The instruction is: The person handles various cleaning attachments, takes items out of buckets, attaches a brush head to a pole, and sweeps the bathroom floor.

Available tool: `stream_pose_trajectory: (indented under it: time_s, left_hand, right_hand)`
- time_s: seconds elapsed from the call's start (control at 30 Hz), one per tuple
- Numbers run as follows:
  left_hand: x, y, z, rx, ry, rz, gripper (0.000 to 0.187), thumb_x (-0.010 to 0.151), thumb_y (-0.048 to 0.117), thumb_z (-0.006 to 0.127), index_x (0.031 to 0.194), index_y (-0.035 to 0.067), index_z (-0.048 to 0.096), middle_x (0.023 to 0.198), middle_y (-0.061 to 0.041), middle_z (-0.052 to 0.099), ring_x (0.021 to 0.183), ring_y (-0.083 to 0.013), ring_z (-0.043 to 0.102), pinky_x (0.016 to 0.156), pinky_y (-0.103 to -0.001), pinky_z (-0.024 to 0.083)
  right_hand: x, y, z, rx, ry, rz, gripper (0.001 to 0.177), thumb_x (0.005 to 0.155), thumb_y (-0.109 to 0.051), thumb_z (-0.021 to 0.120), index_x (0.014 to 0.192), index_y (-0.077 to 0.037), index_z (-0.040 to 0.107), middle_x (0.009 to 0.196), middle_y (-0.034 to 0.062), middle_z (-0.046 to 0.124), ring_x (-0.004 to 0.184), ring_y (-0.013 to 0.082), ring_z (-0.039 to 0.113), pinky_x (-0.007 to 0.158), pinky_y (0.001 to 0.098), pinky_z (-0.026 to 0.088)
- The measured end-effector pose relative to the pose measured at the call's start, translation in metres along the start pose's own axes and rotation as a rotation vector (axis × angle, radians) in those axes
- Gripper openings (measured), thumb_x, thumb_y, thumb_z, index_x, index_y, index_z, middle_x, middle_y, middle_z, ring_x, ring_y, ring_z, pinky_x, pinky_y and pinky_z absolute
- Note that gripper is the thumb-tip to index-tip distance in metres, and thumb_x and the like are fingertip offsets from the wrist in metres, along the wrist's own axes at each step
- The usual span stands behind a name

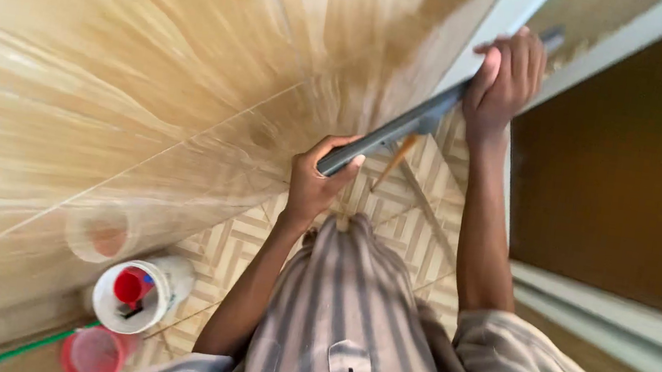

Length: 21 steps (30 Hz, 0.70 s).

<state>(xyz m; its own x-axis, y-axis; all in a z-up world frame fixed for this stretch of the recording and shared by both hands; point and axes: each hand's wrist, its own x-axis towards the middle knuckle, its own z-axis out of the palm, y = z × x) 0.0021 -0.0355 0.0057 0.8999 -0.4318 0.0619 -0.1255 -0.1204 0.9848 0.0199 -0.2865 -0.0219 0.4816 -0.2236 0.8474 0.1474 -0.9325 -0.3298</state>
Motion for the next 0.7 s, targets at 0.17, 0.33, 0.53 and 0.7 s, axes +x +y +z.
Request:
stream_pose_trajectory:
  time_s: [0.17, 0.33, 0.53, 0.7]
  left_hand:
    - [0.01, 0.007, -0.005, 0.094, -0.097, 0.19, 0.03, 0.078, 0.014, 0.065, 0.098, 0.0, 0.048, 0.087, -0.011, 0.062, 0.082, -0.0191, 0.062, 0.066, -0.03, 0.049]
    - [0.008, 0.026, -0.037, 0.562, -0.102, 0.633, 0.023, 0.08, 0.009, 0.055, 0.099, -0.002, 0.045, 0.093, -0.017, 0.054, 0.083, -0.0325, 0.055, 0.071, -0.039, 0.045]
    - [-0.002, 0.021, -0.043, 0.626, -0.184, 0.449, 0.012, 0.087, 0.009, 0.053, 0.084, 0.001, 0.044, 0.08, -0.013, 0.051, 0.073, -0.0303, 0.054, 0.062, -0.039, 0.044]
    - [-0.004, 0.019, -0.049, 0.59, -0.097, 0.395, 0.011, 0.087, 0.011, 0.051, 0.089, 0.002, 0.045, 0.09, -0.013, 0.054, 0.072, -0.0314, 0.055, 0.059, -0.037, 0.046]
  right_hand:
    - [-0.001, -0.106, -0.005, 0.094, -0.402, -0.4, 0.033, 0.088, -0.018, 0.061, 0.059, -0.009, 0.047, 0.06, 0.0039, 0.046, 0.052, 0.0169, 0.045, 0.046, 0.0312, 0.037]
    - [0.029, -0.128, -0.025, 0.375, -0.576, -0.319, 0.019, 0.082, -0.021, 0.06, 0.073, -0.005, 0.053, 0.072, 0.0061, 0.05, 0.067, 0.0223, 0.05, 0.059, 0.0328, 0.041]
    - [0.017, -0.077, -0.022, 0.42, -0.636, -0.466, 0.005, 0.078, -0.01, 0.058, 0.081, -0.007, 0.057, 0.081, 0.0048, 0.054, 0.078, 0.0223, 0.053, 0.069, 0.0336, 0.044]
    - [0.023, 0.056, -0.043, 0.061, -0.236, -0.231, 0.015, 0.09, -0.014, 0.053, 0.081, -0.003, 0.053, 0.085, 0.0137, 0.056, 0.081, 0.031, 0.051, 0.074, 0.0405, 0.037]
